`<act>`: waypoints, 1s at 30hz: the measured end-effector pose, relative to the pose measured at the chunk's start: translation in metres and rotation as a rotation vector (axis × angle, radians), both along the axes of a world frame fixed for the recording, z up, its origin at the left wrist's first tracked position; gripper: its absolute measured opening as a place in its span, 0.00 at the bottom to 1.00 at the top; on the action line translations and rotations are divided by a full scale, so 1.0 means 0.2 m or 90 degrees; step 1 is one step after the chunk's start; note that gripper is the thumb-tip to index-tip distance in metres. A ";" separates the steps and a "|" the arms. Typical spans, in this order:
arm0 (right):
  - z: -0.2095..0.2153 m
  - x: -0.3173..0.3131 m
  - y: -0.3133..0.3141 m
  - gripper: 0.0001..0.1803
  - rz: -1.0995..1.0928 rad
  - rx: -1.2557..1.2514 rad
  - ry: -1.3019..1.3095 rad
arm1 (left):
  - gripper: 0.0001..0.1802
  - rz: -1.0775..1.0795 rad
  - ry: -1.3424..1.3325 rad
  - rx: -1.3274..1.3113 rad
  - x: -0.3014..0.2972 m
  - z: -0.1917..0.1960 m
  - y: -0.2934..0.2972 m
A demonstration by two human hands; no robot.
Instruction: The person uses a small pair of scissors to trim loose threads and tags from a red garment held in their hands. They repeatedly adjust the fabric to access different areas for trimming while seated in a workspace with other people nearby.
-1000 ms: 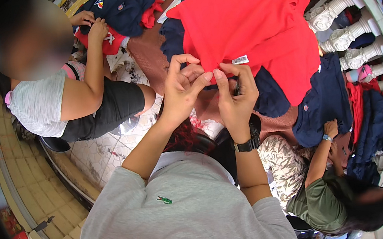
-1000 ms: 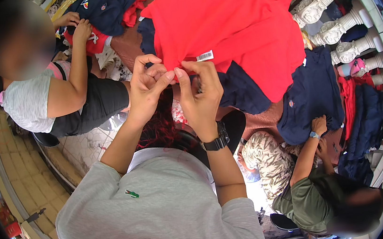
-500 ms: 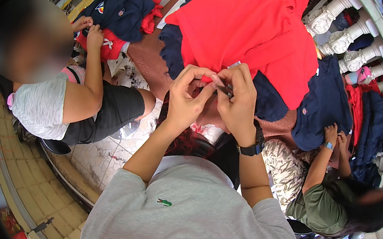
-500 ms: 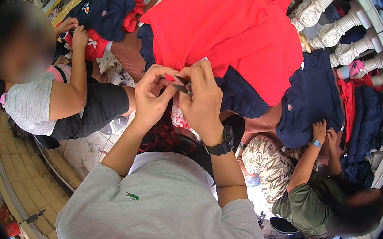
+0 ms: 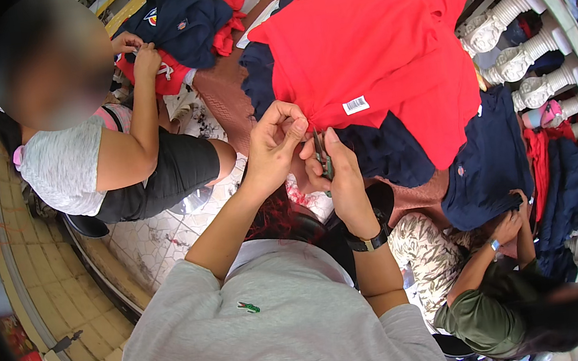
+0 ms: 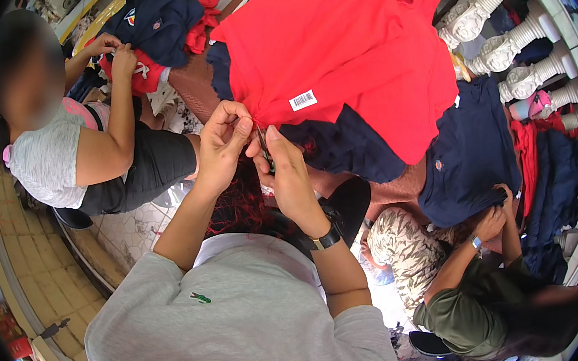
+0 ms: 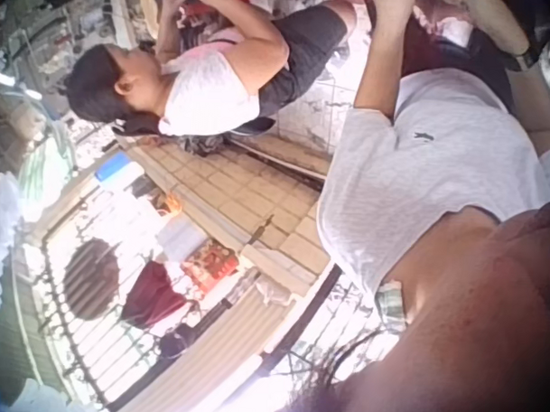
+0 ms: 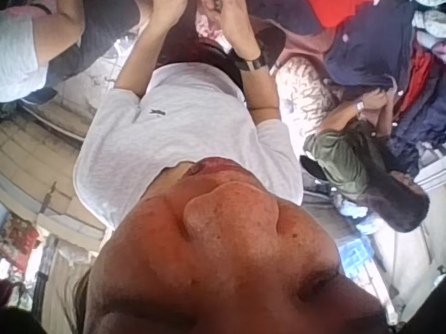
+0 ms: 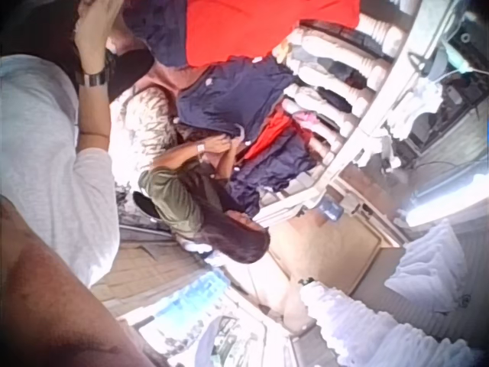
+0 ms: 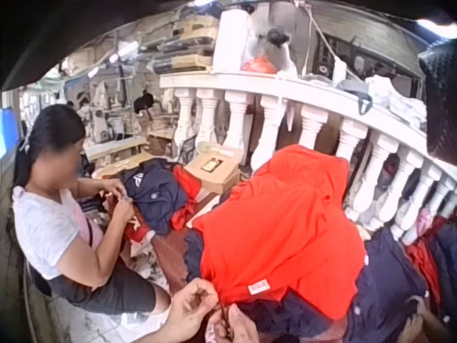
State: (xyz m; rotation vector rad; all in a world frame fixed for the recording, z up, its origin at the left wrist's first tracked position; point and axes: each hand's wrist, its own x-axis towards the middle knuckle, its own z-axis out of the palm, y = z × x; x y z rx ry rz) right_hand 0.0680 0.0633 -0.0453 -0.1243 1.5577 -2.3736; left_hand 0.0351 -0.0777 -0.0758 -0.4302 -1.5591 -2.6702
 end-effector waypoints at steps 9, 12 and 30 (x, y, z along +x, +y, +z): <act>0.00 -0.05 -0.02 0.25 -0.024 0.053 -0.020 | 0.04 0.054 0.071 -0.057 0.01 0.01 0.00; 0.00 -0.05 -0.04 0.26 -0.037 0.033 -0.015 | 0.03 0.068 0.088 -0.075 0.02 0.00 0.00; -0.24 -0.07 -0.12 0.20 -0.492 0.404 0.550 | 0.07 -0.059 -0.015 0.067 0.01 0.06 -0.09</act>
